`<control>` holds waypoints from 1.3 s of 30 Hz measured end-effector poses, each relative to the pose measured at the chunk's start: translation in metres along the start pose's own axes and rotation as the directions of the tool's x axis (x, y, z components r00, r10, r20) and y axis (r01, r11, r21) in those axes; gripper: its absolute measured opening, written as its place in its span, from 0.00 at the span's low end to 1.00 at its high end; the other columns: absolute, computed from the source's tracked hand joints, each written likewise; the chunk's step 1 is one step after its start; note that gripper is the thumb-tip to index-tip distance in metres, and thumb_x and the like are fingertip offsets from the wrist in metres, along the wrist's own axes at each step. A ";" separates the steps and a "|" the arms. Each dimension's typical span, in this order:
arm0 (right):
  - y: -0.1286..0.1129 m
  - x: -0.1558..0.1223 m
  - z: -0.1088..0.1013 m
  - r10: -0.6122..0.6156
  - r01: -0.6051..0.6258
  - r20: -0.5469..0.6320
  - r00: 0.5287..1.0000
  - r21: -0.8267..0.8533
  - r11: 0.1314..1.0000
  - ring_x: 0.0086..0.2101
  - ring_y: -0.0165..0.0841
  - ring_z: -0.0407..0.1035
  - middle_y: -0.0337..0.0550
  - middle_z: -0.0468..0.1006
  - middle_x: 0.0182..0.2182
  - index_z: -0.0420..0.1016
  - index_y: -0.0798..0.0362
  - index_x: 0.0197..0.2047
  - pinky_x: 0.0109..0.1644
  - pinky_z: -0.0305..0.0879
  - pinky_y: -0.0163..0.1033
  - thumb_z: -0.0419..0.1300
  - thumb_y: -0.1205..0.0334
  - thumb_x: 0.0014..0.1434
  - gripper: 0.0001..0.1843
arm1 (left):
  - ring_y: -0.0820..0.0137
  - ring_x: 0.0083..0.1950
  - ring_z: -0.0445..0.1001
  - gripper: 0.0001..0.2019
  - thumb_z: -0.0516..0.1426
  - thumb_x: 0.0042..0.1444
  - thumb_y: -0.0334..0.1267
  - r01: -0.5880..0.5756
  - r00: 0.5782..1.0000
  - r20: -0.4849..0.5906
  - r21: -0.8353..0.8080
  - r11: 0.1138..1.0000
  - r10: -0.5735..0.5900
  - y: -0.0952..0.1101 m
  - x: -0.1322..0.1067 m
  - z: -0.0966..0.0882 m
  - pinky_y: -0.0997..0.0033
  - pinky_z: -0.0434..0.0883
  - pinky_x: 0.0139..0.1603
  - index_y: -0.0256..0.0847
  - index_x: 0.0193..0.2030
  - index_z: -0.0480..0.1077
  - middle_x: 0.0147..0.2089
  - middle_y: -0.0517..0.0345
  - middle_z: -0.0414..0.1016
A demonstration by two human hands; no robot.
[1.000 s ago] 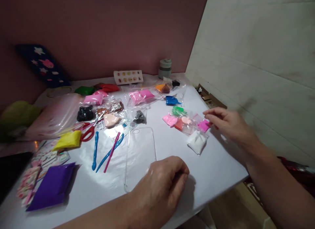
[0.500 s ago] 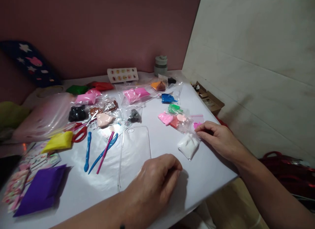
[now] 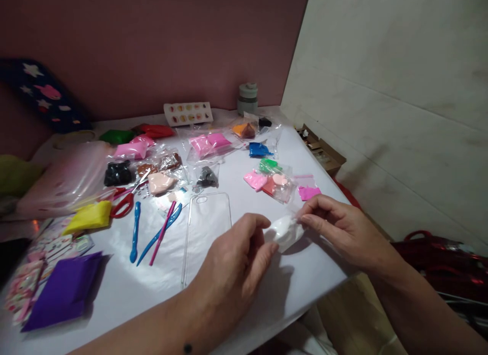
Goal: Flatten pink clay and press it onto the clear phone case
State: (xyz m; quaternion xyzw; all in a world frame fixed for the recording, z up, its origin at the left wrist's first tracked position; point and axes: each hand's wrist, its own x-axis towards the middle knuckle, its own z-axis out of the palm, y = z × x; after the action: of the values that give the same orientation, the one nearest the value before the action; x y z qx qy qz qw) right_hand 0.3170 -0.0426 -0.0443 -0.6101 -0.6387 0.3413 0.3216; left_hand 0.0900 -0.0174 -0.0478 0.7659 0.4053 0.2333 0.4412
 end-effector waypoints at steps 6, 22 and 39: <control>-0.031 -0.013 0.009 -0.205 0.205 0.002 0.979 -0.050 0.977 0.30 0.25 0.68 0.34 0.75 0.29 0.73 0.52 0.36 0.35 0.62 0.30 0.57 0.66 0.66 0.06 | 0.72 0.36 0.69 0.07 0.60 0.57 0.41 0.005 0.997 -0.069 -0.164 0.986 -0.016 0.012 0.005 -0.010 0.72 0.65 0.37 0.42 0.41 0.74 0.35 0.61 0.72; -0.033 -0.024 0.037 -0.059 0.093 -0.114 0.992 0.329 0.940 0.31 0.27 0.69 0.38 0.76 0.28 0.77 0.54 0.29 0.35 0.63 0.30 0.64 0.62 0.61 0.09 | 0.72 0.32 0.67 0.07 0.60 0.55 0.40 0.203 0.979 0.058 -0.415 0.887 -0.196 0.013 0.000 -0.011 0.72 0.62 0.33 0.41 0.28 0.73 0.28 0.62 0.71; -0.012 -0.022 0.031 0.175 -0.165 0.033 0.984 0.549 0.819 0.31 0.26 0.68 0.37 0.77 0.30 0.82 0.51 0.31 0.35 0.63 0.29 0.70 0.57 0.55 0.07 | 0.77 0.25 0.63 0.06 0.65 0.48 0.39 0.356 0.927 0.102 -0.539 0.764 -0.360 0.012 0.005 -0.010 0.78 0.60 0.28 0.40 0.24 0.78 0.19 0.65 0.68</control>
State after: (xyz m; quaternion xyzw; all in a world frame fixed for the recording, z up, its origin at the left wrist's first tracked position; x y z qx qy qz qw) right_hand 0.2858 -0.0664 -0.0514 -0.5497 -0.4538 0.5317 0.4574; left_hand 0.0905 -0.0115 -0.0327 0.5149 0.4616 0.2538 0.6763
